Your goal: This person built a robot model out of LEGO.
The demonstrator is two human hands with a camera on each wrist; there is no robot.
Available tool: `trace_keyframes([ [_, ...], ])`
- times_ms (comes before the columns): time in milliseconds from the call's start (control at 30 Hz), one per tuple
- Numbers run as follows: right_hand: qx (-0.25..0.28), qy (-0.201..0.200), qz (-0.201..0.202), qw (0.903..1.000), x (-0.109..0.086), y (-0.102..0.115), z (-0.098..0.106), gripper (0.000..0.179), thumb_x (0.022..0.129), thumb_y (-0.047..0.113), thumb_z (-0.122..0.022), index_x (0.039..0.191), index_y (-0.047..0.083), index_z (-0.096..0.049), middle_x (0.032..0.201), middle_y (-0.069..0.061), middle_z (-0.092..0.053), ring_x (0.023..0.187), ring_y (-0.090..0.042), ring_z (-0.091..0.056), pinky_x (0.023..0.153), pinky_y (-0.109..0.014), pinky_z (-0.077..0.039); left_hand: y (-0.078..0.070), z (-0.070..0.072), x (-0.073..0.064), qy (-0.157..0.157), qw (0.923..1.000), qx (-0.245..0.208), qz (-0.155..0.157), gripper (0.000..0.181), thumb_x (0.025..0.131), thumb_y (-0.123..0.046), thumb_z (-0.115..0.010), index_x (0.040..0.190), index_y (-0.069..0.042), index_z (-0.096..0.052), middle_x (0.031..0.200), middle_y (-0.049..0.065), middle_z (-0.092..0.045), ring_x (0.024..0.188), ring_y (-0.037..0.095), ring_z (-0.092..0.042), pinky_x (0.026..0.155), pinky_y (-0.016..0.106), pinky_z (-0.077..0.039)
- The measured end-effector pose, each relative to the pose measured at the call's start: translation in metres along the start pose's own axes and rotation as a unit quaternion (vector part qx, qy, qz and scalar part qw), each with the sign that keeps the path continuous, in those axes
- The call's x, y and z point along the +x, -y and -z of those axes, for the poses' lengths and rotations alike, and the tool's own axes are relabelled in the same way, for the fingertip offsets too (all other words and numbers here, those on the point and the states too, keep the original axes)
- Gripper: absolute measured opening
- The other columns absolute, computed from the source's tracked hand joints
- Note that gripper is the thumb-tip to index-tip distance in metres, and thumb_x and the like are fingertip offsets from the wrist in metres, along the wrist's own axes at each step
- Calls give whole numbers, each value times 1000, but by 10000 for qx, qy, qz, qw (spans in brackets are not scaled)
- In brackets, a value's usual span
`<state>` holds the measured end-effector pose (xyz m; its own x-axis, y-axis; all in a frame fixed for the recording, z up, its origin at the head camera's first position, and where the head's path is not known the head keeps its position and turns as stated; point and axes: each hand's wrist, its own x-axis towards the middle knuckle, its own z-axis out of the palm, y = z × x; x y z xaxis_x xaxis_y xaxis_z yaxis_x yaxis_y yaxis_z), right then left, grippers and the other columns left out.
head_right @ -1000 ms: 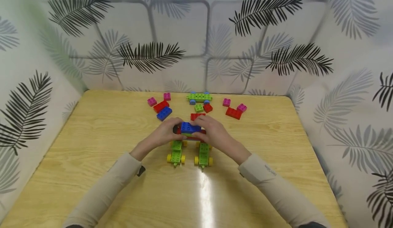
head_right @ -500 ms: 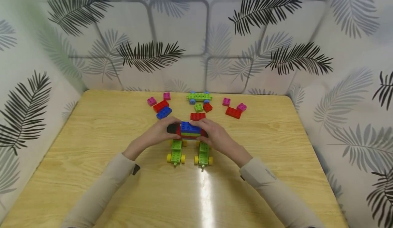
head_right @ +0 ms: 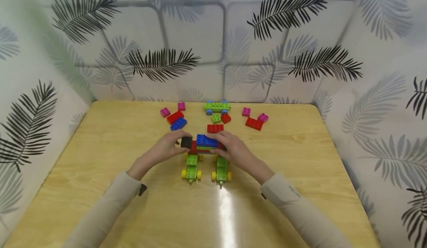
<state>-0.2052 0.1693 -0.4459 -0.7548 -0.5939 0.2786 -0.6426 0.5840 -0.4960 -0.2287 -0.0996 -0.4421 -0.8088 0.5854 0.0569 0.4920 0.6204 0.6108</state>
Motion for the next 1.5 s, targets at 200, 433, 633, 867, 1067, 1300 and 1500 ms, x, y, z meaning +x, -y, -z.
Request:
trace_keyframes([
  [200,281,-16,-504,9983,-7,2,0,55,88,23,-71,138,11,-51,126,-9,-59,109,-25,-58,92,-44,-49,-4,-7,-3,-30,9992,365,-175,38,86,-14,-73,120,-1,-61,109,10,-62,94,22,-58,84,36,-52],
  [433,275,-200,-692,9970,-16,-1,0,55,86,23,-73,135,9,-53,126,-9,-60,110,-27,-58,93,-45,-48,-6,-9,-3,2,9996,227,-160,38,87,-14,-73,120,-3,-61,109,9,-61,93,21,-58,84,35,-52],
  [633,369,-246,-733,9963,-21,0,-2,53,85,20,-74,134,10,-56,124,-10,-62,107,-30,-60,91,-46,-50,-5,-11,-6,209,9996,-180,49,39,88,-15,-72,123,-3,-61,110,8,-61,94,20,-57,84,34,-52],
  [867,444,-418,-547,9966,-16,0,1,52,84,18,-76,132,7,-58,121,-12,-64,103,-27,-62,87,-45,-52,12,-5,0,205,9911,-1286,262,39,97,-28,-59,128,-4,-58,120,7,-60,105,22,-57,86,39,-52],
  [1067,295,-430,-483,9975,-12,-2,2,52,83,20,-76,131,7,-59,117,-10,-66,102,-24,-62,87,-42,-52,44,-6,17,-932,9827,-1020,1232,40,100,-32,-52,127,-2,-58,121,13,-59,105,28,-57,89,43,-49],
  [1300,280,-516,-429,9974,-9,-3,1,51,83,19,-77,129,7,-60,114,-9,-67,97,-22,-62,84,-40,-53,68,-13,39,-1542,9617,-125,2262,40,96,-23,-60,128,1,-55,128,18,-49,116,34,-48,94,49,-45],
  [1500,270,-555,-368,9974,-8,-3,0,51,83,18,-77,129,6,-60,115,-10,-67,98,-22,-63,84,-41,-53,81,-21,50,-1426,9622,307,2299,43,95,-22,-62,130,1,-51,131,21,-45,118,37,-47,96,51,-45],
])
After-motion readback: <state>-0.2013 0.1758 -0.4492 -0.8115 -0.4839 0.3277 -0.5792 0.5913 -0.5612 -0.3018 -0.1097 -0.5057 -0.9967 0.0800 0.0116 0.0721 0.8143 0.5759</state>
